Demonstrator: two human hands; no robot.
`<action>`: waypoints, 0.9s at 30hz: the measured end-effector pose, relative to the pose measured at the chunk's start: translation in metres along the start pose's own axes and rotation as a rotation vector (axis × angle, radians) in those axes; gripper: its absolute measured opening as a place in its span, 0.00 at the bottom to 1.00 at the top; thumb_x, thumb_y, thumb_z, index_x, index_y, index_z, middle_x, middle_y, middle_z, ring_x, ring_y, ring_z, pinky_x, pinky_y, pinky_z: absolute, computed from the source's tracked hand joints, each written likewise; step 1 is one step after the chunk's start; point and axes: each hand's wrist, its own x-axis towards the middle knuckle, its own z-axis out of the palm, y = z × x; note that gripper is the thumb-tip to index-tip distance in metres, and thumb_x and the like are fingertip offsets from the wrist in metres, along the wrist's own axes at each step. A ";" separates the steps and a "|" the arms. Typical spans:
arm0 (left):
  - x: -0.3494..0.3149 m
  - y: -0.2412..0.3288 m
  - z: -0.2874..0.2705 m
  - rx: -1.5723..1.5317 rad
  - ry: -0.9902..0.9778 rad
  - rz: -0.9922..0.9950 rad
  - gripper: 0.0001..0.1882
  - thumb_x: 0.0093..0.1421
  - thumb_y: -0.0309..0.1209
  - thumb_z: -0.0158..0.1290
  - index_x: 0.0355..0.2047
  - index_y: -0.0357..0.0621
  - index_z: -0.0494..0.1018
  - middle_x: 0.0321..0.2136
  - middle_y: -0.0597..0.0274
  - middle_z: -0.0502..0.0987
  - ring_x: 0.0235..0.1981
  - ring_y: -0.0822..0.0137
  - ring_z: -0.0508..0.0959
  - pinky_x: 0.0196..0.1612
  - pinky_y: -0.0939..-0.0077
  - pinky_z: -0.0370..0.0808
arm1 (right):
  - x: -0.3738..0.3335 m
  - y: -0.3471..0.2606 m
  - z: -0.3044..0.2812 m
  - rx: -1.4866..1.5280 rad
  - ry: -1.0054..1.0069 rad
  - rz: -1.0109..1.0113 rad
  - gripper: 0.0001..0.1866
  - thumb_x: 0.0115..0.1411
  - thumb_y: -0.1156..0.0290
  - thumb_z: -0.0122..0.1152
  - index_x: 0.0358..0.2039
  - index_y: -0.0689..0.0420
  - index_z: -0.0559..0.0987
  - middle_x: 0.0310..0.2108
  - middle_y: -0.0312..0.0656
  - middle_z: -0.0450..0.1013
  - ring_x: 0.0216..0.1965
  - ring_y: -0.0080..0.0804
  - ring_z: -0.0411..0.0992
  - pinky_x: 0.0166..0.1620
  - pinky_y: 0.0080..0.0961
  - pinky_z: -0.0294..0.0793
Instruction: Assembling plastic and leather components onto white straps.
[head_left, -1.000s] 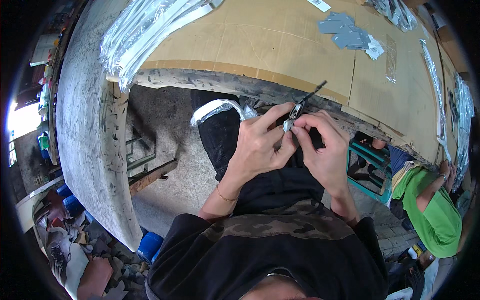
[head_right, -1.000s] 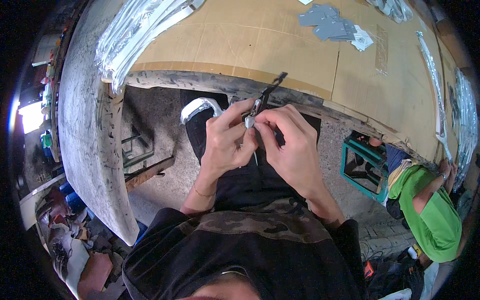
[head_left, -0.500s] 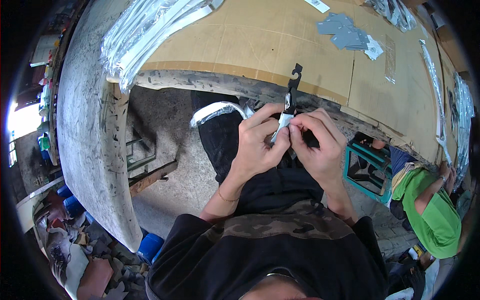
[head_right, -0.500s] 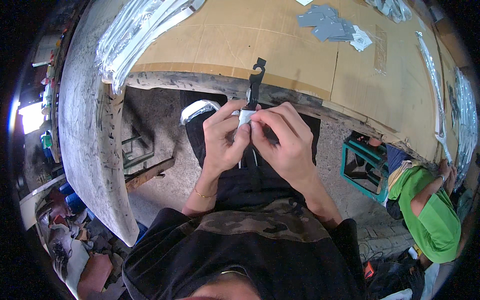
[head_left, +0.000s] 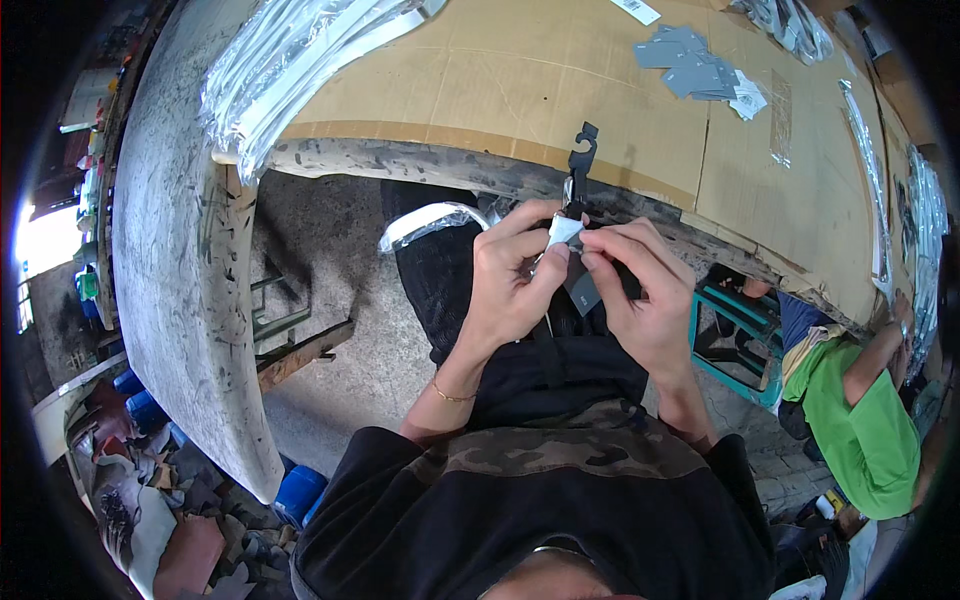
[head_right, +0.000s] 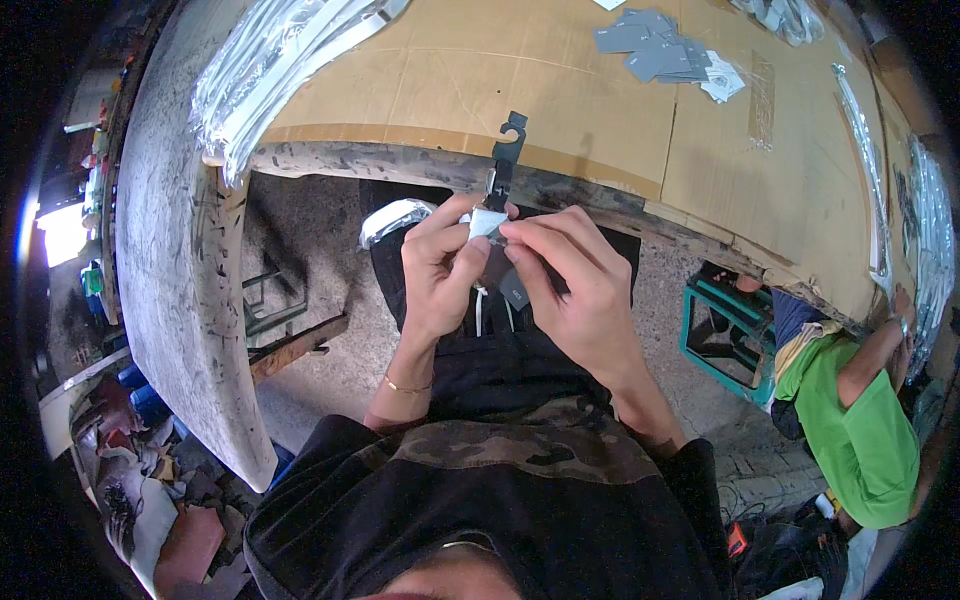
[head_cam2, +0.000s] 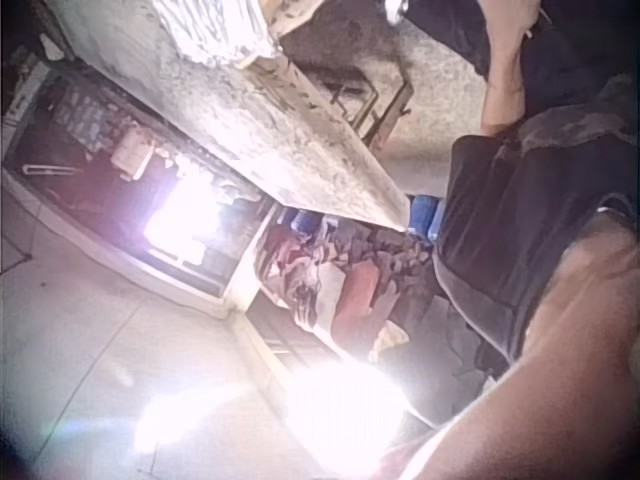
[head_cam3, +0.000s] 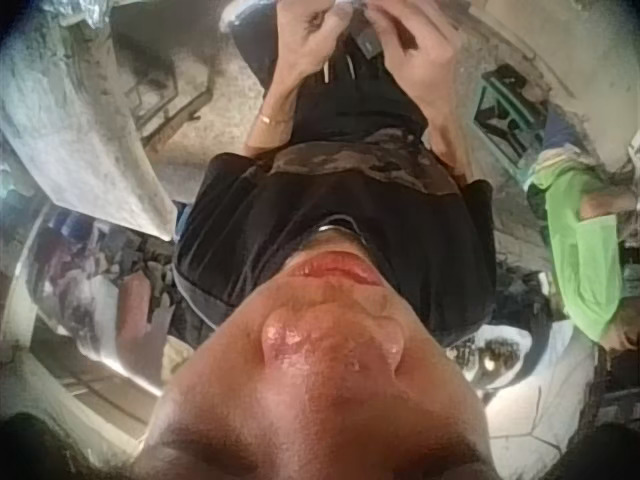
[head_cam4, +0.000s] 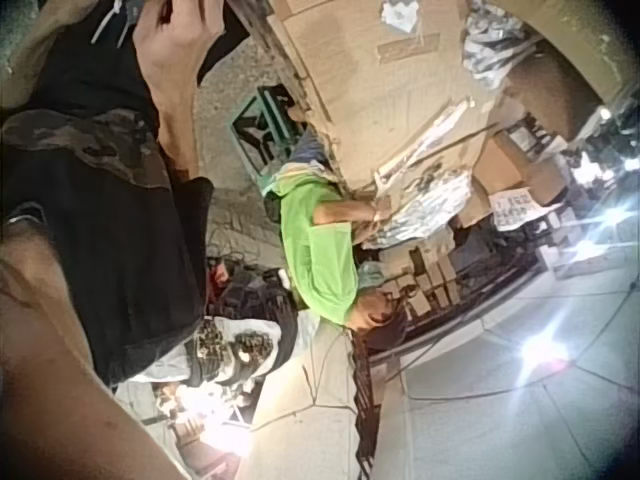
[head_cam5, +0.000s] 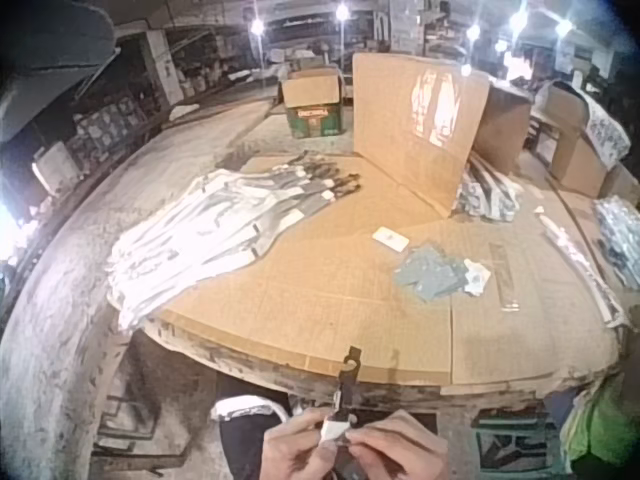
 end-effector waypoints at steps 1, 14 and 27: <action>0.001 0.001 0.000 -0.061 -0.004 -0.040 0.08 0.52 0.20 0.49 0.29 0.26 0.76 0.37 0.50 0.77 0.34 0.65 0.79 0.34 0.77 0.73 | 0.000 -0.001 -0.001 0.029 0.004 0.035 0.09 0.49 0.84 0.64 0.33 0.63 0.77 0.29 0.44 0.73 0.27 0.35 0.71 0.30 0.25 0.71; 0.002 0.000 -0.003 -0.156 -0.027 -0.102 0.08 0.51 0.21 0.50 0.29 0.27 0.76 0.35 0.55 0.77 0.31 0.73 0.73 0.30 0.83 0.67 | 0.009 -0.002 -0.003 -0.030 -0.067 -0.150 0.16 0.45 0.88 0.63 0.36 0.63 0.74 0.31 0.45 0.72 0.30 0.40 0.71 0.30 0.28 0.72; -0.001 -0.014 -0.002 -0.131 -0.012 -0.006 0.06 0.49 0.18 0.51 0.27 0.27 0.75 0.30 0.57 0.75 0.28 0.74 0.71 0.28 0.83 0.66 | 0.011 -0.002 0.001 -0.099 -0.097 -0.260 0.18 0.43 0.88 0.63 0.37 0.64 0.74 0.33 0.45 0.73 0.32 0.40 0.71 0.31 0.29 0.72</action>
